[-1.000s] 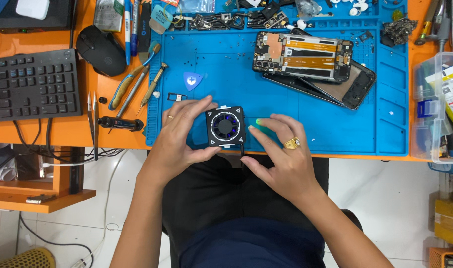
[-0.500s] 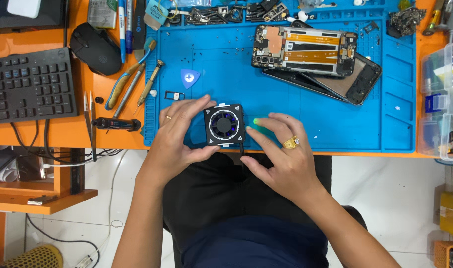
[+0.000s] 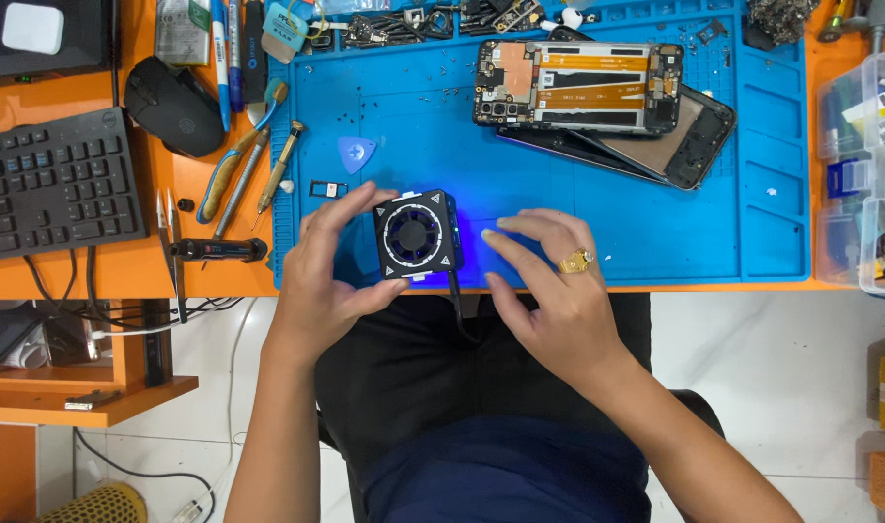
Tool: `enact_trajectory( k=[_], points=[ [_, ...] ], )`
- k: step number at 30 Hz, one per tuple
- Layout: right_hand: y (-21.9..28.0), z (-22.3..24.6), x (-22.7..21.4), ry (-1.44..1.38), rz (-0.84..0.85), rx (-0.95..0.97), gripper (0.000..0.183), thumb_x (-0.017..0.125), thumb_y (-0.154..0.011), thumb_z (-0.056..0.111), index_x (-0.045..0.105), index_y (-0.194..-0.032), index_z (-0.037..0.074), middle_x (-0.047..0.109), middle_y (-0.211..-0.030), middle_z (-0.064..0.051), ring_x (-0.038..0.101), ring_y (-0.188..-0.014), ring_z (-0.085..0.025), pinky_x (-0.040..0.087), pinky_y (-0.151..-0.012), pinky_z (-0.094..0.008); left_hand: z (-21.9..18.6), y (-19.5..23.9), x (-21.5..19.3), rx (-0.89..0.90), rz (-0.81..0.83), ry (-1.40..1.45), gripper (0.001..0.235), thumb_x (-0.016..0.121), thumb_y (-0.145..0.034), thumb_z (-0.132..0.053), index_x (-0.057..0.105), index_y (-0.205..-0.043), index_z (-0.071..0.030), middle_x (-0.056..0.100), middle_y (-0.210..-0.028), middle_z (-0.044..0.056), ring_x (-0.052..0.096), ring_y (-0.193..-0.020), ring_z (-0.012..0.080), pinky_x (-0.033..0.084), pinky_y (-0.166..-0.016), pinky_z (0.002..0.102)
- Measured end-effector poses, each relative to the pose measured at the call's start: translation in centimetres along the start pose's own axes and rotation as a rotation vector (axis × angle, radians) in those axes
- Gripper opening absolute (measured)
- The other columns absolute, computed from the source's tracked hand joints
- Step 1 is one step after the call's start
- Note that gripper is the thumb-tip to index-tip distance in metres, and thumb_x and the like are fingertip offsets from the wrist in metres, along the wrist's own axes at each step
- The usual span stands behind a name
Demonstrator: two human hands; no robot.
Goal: The person uses tweezers to handle a small component and then picks up a small black fan with a purple LED. They manipulate the fan, turning it over and adjusting its position on the workbench while the LED remains illuminated.
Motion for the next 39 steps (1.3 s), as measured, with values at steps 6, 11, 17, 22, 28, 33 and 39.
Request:
enact_trajectory(
  k=[6,11,17,22,28,33,39],
  points=[
    [-0.4,-0.3,-0.4,-0.036,0.018,0.040,0.038,0.076,-0.091,-0.006,0.075,-0.128,0.002,0.070,-0.122,-0.016,0.065,-0.119,-0.043,0.055,-0.102,-0.054,-0.1,0.1,-0.2,0.007,-0.013,0.015,0.088,0.097,-0.076,-0.017,0.052,-0.150,-0.002,0.073,-0.138,0.016,0.065,-0.133,0.0363,0.042,-0.120,0.051],
    [-1.4,0.6,-0.4,-0.015,0.089,-0.028,0.048,0.084,-0.087,0.003,0.072,-0.134,0.003,0.069,-0.129,-0.019,0.063,-0.125,-0.046,0.053,-0.104,-0.058,-0.7,-0.1,-0.2,0.032,-0.020,0.018,0.082,0.097,-0.076,-0.016,0.055,-0.145,0.000,0.073,-0.136,0.017,0.066,-0.132,0.0369,0.042,-0.120,0.051],
    [-2.7,1.1,1.0,-0.124,0.262,-0.068,0.065,0.078,-0.091,0.007,0.054,-0.151,0.006,0.054,-0.156,-0.020,0.052,-0.143,-0.048,0.047,-0.117,-0.060,-1.1,0.0,0.1,0.019,0.040,-0.061,0.075,0.091,-0.084,-0.027,0.053,-0.146,-0.005,0.069,-0.142,0.014,0.063,-0.137,0.0333,0.044,-0.119,0.046],
    [-5.2,3.1,2.8,-0.108,0.390,-0.151,0.070,0.086,-0.094,0.024,0.051,-0.152,0.007,0.052,-0.157,-0.016,0.047,-0.148,-0.046,0.046,-0.121,-0.059,-1.2,0.1,0.6,0.055,0.090,-0.150,0.074,0.088,-0.090,-0.038,0.053,-0.147,-0.009,0.064,-0.149,0.010,0.060,-0.140,0.0300,0.043,-0.119,0.041],
    [-6.8,4.0,4.0,-0.145,0.571,-0.097,0.074,0.085,-0.090,0.023,0.049,-0.152,0.007,0.053,-0.141,-0.019,0.053,-0.130,-0.039,0.048,-0.104,-0.050,-2.4,-0.2,0.0,0.088,0.045,0.027,0.060,0.083,-0.094,-0.030,0.054,-0.140,-0.003,0.061,-0.147,0.020,0.062,-0.143,0.0345,0.051,-0.122,0.044],
    [-7.4,4.9,3.5,-0.128,0.662,-0.046,0.080,0.087,-0.088,0.019,0.045,-0.155,0.006,0.051,-0.149,-0.018,0.053,-0.137,-0.037,0.048,-0.107,-0.048,-2.0,0.7,0.2,0.197,-0.004,0.014,0.056,0.082,-0.097,-0.032,0.058,-0.138,-0.003,0.059,-0.150,0.023,0.060,-0.145,0.0409,0.052,-0.124,0.051],
    [-7.3,5.4,3.8,-0.122,0.644,-0.110,0.070,0.083,-0.094,0.024,0.046,-0.151,0.004,0.053,-0.146,-0.020,0.055,-0.136,-0.037,0.050,-0.108,-0.049,-2.0,0.9,0.1,0.251,-0.021,0.045,0.053,0.091,-0.092,-0.022,0.061,-0.132,-0.004,0.061,-0.145,0.022,0.063,-0.138,0.0423,0.054,-0.121,0.051]
  ],
)
Point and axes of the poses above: each hand's wrist, its own y-axis away from the middle knuckle, its own x-axis out of the palm, z = x × y, the point moved 10 cm from there along -y, towards the middle knuckle
